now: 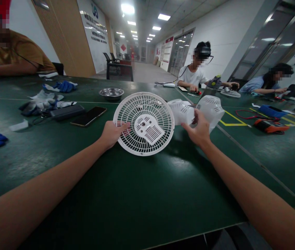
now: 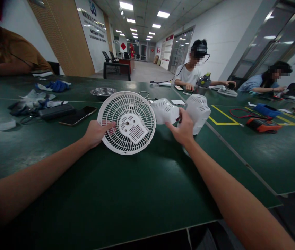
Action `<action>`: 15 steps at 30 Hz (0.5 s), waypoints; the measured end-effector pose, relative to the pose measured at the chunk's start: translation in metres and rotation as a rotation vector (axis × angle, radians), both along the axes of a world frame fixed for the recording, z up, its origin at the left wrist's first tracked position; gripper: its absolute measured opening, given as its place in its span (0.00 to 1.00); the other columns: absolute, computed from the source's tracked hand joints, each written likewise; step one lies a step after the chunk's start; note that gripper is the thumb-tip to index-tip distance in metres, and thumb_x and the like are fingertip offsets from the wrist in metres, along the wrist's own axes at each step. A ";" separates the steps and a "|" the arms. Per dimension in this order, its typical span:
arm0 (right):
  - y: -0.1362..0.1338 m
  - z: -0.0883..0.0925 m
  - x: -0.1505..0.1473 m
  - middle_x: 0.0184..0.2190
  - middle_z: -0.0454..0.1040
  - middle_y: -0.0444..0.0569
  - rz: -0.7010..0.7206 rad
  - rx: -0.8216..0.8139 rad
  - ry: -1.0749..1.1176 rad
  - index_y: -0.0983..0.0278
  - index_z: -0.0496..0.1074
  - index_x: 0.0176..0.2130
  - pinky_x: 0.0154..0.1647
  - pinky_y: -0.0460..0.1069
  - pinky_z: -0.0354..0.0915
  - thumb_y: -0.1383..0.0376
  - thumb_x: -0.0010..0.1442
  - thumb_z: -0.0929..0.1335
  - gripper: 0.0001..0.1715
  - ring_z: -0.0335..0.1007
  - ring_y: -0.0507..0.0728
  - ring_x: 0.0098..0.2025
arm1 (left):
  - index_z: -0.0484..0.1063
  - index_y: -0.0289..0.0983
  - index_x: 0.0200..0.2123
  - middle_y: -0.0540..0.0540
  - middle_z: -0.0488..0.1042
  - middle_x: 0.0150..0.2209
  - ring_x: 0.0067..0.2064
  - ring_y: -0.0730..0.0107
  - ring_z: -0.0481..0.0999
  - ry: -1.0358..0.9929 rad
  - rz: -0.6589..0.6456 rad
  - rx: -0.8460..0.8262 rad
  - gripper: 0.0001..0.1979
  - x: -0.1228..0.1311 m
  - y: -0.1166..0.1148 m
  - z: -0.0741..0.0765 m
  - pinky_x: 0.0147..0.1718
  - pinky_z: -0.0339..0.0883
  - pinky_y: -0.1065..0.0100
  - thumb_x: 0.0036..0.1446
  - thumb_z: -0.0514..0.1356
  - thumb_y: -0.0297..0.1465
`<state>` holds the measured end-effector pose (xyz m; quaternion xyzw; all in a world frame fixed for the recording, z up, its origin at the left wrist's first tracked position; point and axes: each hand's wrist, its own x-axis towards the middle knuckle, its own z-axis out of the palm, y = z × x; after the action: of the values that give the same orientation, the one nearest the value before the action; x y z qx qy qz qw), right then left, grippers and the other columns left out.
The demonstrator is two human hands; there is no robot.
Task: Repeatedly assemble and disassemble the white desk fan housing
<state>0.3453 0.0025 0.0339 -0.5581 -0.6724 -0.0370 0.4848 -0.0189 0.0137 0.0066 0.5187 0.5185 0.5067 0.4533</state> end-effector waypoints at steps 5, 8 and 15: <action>0.008 -0.020 -0.008 0.46 0.77 0.56 -0.006 -0.286 -0.027 0.63 0.66 0.56 0.49 0.61 0.70 0.49 0.52 0.73 0.38 0.73 0.65 0.43 | 0.80 0.36 0.34 0.41 0.83 0.34 0.35 0.57 0.83 0.005 -0.003 0.001 0.09 0.000 0.001 -0.001 0.36 0.80 0.56 0.53 0.71 0.34; 0.014 -0.027 -0.003 0.45 0.76 0.57 -0.064 -0.435 -0.125 0.62 0.66 0.55 0.51 0.63 0.69 0.47 0.50 0.75 0.39 0.73 0.69 0.47 | 0.80 0.37 0.36 0.42 0.83 0.35 0.37 0.56 0.84 0.000 0.001 0.001 0.09 -0.001 0.004 -0.005 0.37 0.80 0.55 0.53 0.71 0.34; 0.001 -0.017 -0.015 0.52 0.72 0.62 -0.047 -0.303 -0.197 0.63 0.68 0.57 0.60 0.68 0.62 0.49 0.54 0.74 0.36 0.66 0.73 0.57 | 0.80 0.36 0.34 0.42 0.83 0.33 0.33 0.58 0.84 0.053 0.017 0.045 0.08 -0.002 0.003 -0.003 0.35 0.80 0.57 0.53 0.71 0.35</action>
<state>0.3300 0.0037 0.0167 -0.6339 -0.7014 -0.0010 0.3259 -0.0206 0.0166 0.0032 0.5374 0.5232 0.5083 0.4232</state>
